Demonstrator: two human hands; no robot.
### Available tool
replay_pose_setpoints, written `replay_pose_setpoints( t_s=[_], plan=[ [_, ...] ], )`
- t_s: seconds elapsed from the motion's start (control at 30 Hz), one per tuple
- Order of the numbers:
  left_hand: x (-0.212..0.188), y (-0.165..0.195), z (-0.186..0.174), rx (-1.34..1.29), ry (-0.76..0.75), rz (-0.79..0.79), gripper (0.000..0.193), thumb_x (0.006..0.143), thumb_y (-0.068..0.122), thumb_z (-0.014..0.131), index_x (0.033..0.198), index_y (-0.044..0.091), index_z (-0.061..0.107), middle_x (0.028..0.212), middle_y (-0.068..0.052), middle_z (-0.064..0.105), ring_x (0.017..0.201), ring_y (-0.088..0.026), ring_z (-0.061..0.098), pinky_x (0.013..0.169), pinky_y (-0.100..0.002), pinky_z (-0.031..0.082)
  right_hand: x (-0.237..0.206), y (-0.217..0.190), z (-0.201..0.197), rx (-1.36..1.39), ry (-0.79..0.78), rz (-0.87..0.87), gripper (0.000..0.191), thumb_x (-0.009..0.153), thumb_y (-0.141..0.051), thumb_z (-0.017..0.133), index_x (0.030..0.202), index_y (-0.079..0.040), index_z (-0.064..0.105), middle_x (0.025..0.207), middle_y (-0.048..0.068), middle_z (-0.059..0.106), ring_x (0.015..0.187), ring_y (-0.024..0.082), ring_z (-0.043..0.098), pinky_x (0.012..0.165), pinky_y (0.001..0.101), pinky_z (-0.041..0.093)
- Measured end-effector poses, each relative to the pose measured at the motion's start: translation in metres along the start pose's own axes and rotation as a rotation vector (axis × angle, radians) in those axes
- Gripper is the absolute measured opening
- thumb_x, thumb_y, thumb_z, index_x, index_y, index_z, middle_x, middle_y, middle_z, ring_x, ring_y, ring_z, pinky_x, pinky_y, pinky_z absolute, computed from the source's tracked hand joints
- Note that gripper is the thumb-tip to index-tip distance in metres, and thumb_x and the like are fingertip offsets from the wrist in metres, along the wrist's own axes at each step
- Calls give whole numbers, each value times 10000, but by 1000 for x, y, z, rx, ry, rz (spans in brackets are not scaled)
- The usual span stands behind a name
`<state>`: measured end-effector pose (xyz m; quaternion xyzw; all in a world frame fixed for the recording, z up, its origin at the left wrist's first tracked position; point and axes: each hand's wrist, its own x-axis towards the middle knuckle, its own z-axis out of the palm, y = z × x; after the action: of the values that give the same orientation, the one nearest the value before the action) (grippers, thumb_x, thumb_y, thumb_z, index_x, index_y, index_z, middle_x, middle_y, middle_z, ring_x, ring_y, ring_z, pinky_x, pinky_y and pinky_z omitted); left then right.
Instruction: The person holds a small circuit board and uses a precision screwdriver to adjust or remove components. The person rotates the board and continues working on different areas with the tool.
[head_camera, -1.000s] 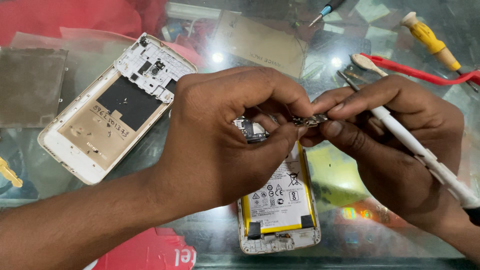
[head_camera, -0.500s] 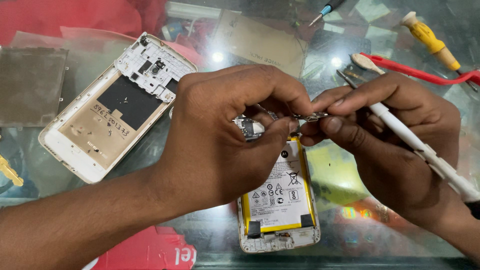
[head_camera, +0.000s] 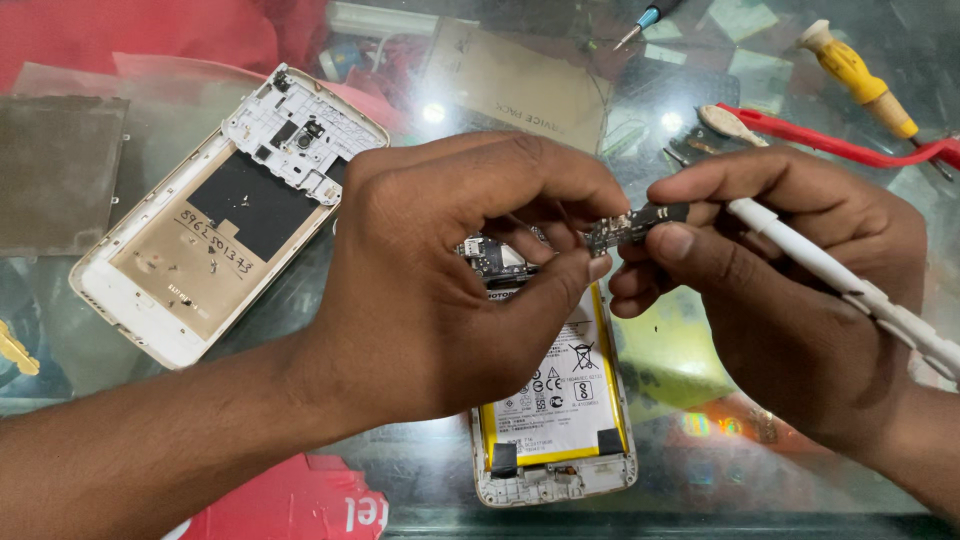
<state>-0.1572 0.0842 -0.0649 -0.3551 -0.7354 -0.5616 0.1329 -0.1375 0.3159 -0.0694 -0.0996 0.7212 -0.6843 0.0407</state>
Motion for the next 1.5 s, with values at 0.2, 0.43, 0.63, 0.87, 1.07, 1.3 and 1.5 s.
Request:
replay_pose_setpoints(
  t_s=[0.2,0.43,0.63,0.87,1.07,1.3,1.5],
  plan=[
    [1,-2,-1,-4,2,-6,233,835,-87,760,1043,-7,690,932,-80,726,812,-100,714,719,-228,581,1,0,-2,50,-46,1,244,990,2,619,1226,66,623,1011,215,731,882,252,758,759,392,678],
    [0,-3,1,-37,21,-58,212,855,-63,770,1050,-22,696,923,-90,731,802,-96,732,717,-224,600,-1,3,-4,72,-43,-19,254,996,-19,623,1235,65,620,1028,216,737,876,253,752,768,389,669],
    [-2,-5,2,-15,33,-44,214,865,-42,781,1058,-14,693,943,-89,733,805,-89,732,715,-224,598,-1,6,-4,49,-31,-24,245,1002,-28,635,1233,54,626,1031,202,737,887,250,750,760,394,679],
    [-2,-5,2,-48,22,-65,222,870,-52,756,1074,0,686,961,-77,734,830,-79,737,717,-212,593,1,6,-5,62,-54,-35,234,1018,-17,632,1244,45,629,1027,186,730,914,247,755,789,390,676],
    [-3,-6,2,-62,4,-118,212,864,-67,729,1061,7,697,949,-57,747,817,-61,731,702,-197,594,0,5,-4,-24,-25,-8,224,999,2,628,1218,51,628,999,172,721,877,244,756,772,394,682],
    [-2,-6,3,-198,1,-289,210,849,-71,659,1045,-15,710,910,-32,741,813,-36,692,734,-183,586,2,3,-2,-28,-12,-4,216,992,-1,632,1202,48,626,998,172,725,892,237,756,769,386,680],
    [-2,-8,3,-230,-5,-322,174,881,-1,703,1054,-10,717,906,-36,740,790,-28,668,713,-173,574,5,0,4,-102,-4,-32,202,994,-3,625,1190,50,621,976,160,719,863,228,760,763,373,690]
  ],
)
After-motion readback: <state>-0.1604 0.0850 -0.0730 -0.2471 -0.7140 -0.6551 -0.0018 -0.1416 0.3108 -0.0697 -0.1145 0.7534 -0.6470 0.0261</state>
